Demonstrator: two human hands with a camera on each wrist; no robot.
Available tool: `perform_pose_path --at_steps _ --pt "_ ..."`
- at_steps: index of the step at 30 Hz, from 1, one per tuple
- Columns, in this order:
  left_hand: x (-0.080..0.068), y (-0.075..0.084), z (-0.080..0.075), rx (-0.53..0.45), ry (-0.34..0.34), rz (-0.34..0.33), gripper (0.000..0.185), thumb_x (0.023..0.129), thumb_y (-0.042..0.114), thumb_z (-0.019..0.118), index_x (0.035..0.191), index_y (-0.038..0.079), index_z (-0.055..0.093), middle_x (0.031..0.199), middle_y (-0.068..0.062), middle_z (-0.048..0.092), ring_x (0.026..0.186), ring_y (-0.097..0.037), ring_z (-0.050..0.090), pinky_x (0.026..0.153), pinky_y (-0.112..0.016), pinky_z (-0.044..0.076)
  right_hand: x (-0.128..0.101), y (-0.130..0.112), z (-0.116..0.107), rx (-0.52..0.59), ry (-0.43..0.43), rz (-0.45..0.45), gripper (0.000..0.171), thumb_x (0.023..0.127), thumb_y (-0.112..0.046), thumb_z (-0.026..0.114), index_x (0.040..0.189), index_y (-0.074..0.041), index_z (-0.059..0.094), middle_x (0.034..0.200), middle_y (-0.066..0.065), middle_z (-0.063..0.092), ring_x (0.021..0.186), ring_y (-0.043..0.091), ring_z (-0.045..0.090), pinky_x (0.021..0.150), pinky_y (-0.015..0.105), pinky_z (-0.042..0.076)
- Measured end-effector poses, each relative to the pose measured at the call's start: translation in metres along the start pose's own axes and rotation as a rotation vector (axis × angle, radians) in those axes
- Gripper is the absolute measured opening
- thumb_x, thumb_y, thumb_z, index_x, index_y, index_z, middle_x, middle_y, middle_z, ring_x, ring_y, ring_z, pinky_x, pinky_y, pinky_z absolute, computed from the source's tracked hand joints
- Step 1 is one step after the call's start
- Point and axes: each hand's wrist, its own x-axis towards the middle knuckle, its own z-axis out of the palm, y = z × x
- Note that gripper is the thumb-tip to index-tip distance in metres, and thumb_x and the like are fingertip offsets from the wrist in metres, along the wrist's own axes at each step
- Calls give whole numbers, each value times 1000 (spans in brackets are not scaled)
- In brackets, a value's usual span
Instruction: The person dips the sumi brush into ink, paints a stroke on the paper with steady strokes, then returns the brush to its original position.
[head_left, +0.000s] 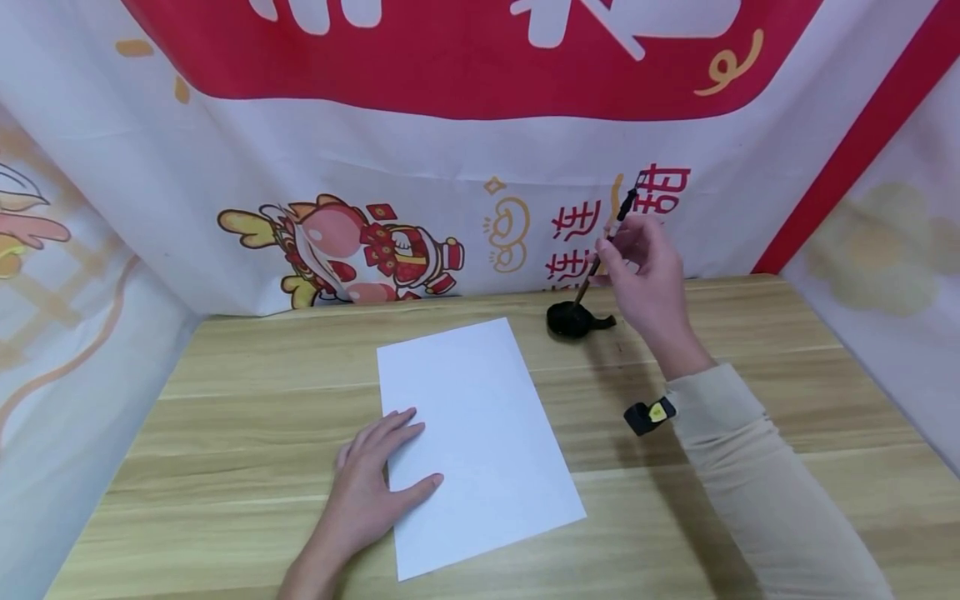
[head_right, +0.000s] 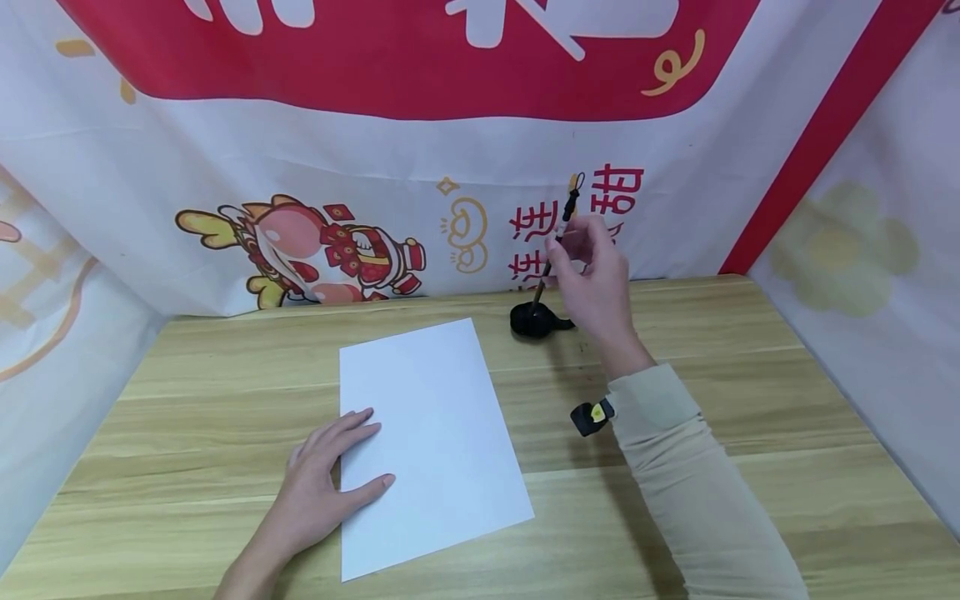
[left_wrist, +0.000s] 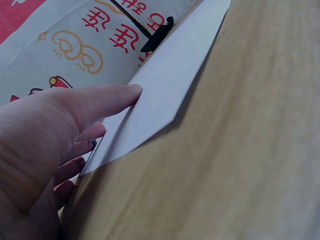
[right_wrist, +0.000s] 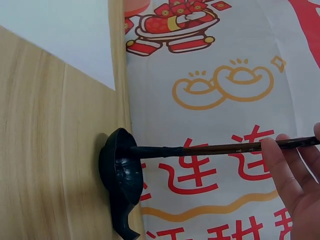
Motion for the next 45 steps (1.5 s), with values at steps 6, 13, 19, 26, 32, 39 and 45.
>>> perform_pose_path --at_steps 6,13,19,26,32,39,45 --pt "0 0 -1 0 3 1 65 83 40 92 140 19 71 162 -1 57 153 -37 47 116 -60 27 -2 0 -1 -33 -34 -21 30 108 -16 64 133 -4 53 112 4 64 105 20 68 77 24 65" --pt "0 -1 -1 3 2 2 65 83 40 92 140 19 71 162 -1 57 153 -37 47 116 -61 27 -3 -3 -3 10 -12 -38 27 110 -11 59 135 -3 51 119 10 63 109 27 70 82 28 65" --pt "0 -1 0 6 4 2 64 83 40 92 140 19 71 162 0 57 153 -36 46 115 -61 27 -7 0 -1 -41 1 -47 28 110 -11 59 134 -1 51 117 7 63 102 19 70 78 27 65" --pt "-3 -1 0 18 0 18 64 84 42 90 141 20 71 164 1 55 155 -35 45 116 -62 25 -9 2 0 -154 37 -59 29 107 -13 63 132 -2 53 115 12 68 97 15 68 72 18 62" --pt "-2 -2 0 34 -7 47 67 85 42 90 144 21 69 166 2 53 157 -33 43 116 -60 24 -9 0 -2 -207 33 -50 30 107 -14 64 133 -2 54 115 13 68 97 15 67 73 19 62" --pt "-3 -2 0 19 -7 37 66 83 41 91 143 21 70 166 1 53 157 -33 43 116 -60 23 -10 -5 -3 -185 55 -43 28 107 -8 63 134 -4 55 117 16 69 100 16 67 73 17 62" --pt "-3 -1 1 8 -2 40 65 83 40 92 141 19 71 165 0 53 157 -34 43 117 -61 22 -12 -4 -1 -149 45 -35 28 107 -6 64 133 -2 55 116 17 68 101 23 69 74 19 63"
